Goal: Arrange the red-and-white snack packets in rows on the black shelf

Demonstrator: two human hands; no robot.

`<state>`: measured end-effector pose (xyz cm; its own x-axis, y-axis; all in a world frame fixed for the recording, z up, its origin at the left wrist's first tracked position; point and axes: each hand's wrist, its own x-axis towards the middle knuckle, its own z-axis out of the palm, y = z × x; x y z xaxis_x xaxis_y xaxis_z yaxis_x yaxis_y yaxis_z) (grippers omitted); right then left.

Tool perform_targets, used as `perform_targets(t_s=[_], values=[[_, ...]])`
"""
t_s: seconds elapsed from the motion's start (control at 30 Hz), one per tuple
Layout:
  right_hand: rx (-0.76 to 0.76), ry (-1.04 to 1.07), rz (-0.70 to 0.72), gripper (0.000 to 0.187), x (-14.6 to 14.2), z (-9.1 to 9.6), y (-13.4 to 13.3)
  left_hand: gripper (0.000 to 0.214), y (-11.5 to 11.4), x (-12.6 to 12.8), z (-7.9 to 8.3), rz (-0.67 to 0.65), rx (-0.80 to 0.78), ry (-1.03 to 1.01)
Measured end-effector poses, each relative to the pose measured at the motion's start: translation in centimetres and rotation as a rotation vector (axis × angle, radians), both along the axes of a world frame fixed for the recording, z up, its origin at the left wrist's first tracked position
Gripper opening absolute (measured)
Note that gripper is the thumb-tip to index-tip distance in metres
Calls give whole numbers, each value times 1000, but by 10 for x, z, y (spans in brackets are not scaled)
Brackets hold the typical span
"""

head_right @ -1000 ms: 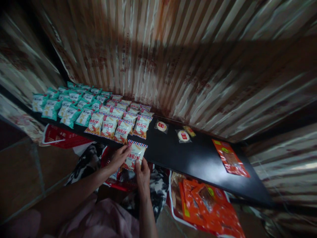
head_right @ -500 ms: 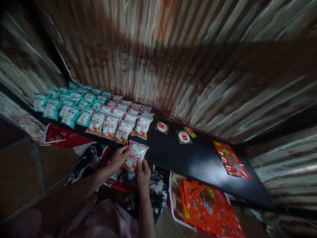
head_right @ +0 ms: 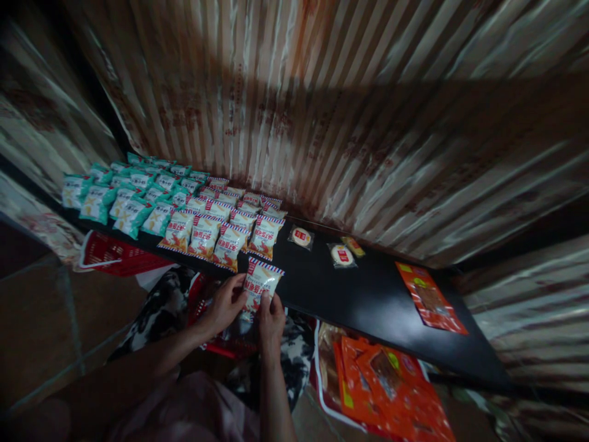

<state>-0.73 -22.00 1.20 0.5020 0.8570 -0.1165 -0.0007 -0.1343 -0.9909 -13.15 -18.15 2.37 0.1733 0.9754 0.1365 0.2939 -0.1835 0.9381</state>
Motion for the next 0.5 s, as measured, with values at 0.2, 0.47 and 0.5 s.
perform_targets(t_s=[0.2,0.47,0.5], values=[[-3,17,-16,57,4,-2,6,47,-13,-1,3,-59,108,120],[22,1,-16,51,12,8,17,42,-21,1,8,-166,208,223],[26,-1,-15,50,12,10,18,42,-21,2,8,-173,218,227]])
